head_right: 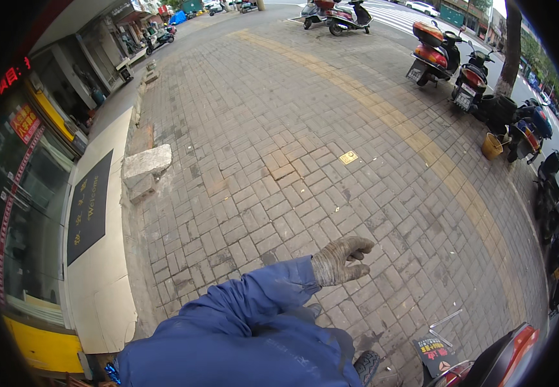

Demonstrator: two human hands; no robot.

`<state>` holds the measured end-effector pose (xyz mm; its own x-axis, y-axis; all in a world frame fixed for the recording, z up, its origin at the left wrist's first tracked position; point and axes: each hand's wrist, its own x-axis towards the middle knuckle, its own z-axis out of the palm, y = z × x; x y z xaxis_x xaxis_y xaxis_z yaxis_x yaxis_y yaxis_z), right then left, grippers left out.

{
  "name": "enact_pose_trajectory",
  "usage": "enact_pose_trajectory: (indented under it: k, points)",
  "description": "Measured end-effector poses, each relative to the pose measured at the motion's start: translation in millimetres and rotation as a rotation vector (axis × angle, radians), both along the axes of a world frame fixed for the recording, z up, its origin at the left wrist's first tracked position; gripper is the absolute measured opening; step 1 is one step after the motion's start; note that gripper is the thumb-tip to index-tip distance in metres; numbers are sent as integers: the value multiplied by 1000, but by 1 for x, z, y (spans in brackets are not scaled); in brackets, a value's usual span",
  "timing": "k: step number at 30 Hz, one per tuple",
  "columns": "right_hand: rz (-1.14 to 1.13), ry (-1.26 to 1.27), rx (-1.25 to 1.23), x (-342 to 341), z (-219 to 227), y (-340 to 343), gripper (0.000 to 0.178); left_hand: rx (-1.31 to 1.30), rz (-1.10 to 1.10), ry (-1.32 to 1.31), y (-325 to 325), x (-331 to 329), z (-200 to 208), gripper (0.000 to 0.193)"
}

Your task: The person walks to a scooter, picks up a tire, and mounts it onto the rear wheel hub. They then use a long metal bar to tighten the wheel nut, repeatedly rotating the bar to secure the wheel in place.

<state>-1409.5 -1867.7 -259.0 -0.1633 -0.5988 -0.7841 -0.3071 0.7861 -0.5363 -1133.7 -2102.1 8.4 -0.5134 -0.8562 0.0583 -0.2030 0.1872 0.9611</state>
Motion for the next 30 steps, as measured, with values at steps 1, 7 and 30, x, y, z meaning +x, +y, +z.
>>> enact_pose_trajectory:
  k: [1,7,30]
  points:
    - [-4,0,8,-12,0,-18,90,-58,-39,-12,-19,-17,8,61]
    - [-69,15,50,-127,-32,-79,90,-35,-68,-239,-147,-102,-18,58]
    - [-914,108,62,-416,44,-226,106,151,-178,-322,-568,-572,-180,45]
